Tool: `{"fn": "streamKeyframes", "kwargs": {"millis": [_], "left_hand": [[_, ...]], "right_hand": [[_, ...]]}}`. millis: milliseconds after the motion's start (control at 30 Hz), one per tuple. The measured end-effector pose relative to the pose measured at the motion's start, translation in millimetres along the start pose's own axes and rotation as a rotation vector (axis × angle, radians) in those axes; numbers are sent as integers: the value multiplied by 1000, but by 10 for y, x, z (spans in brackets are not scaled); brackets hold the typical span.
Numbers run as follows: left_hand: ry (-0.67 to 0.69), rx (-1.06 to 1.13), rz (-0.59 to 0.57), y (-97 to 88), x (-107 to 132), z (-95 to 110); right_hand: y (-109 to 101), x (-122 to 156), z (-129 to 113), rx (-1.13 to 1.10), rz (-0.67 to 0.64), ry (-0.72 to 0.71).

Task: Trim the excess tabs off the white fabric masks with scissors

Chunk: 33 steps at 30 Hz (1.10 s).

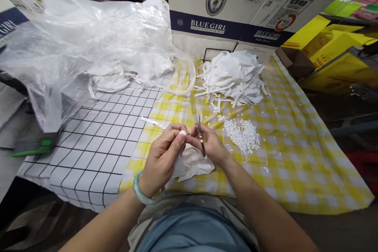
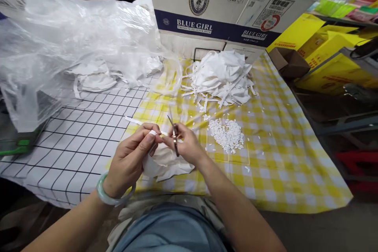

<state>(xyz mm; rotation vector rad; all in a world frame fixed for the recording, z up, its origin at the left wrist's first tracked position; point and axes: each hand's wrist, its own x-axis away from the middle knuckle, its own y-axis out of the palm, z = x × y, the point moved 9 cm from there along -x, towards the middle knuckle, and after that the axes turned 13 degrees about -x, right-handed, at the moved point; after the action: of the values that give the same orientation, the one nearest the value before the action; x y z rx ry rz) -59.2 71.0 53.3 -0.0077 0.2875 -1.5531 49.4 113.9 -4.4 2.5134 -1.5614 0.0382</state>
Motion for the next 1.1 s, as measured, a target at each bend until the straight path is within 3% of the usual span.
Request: {"fn": "streamKeyframes", "kwargs": {"millis": [100, 233, 533, 1100], "left_hand": [[-47, 22, -17, 221, 25, -132], [-14, -24, -56, 465, 9, -159], [65, -134, -157, 721, -10, -147], [148, -205, -162, 798, 11, -168]], "right_hand": [[-458, 302, -303, 566, 192, -139], [-557, 569, -393, 835, 135, -139], [-607, 640, -296, 809, 51, -111], [-630, 623, -247, 793, 76, -113]]}}
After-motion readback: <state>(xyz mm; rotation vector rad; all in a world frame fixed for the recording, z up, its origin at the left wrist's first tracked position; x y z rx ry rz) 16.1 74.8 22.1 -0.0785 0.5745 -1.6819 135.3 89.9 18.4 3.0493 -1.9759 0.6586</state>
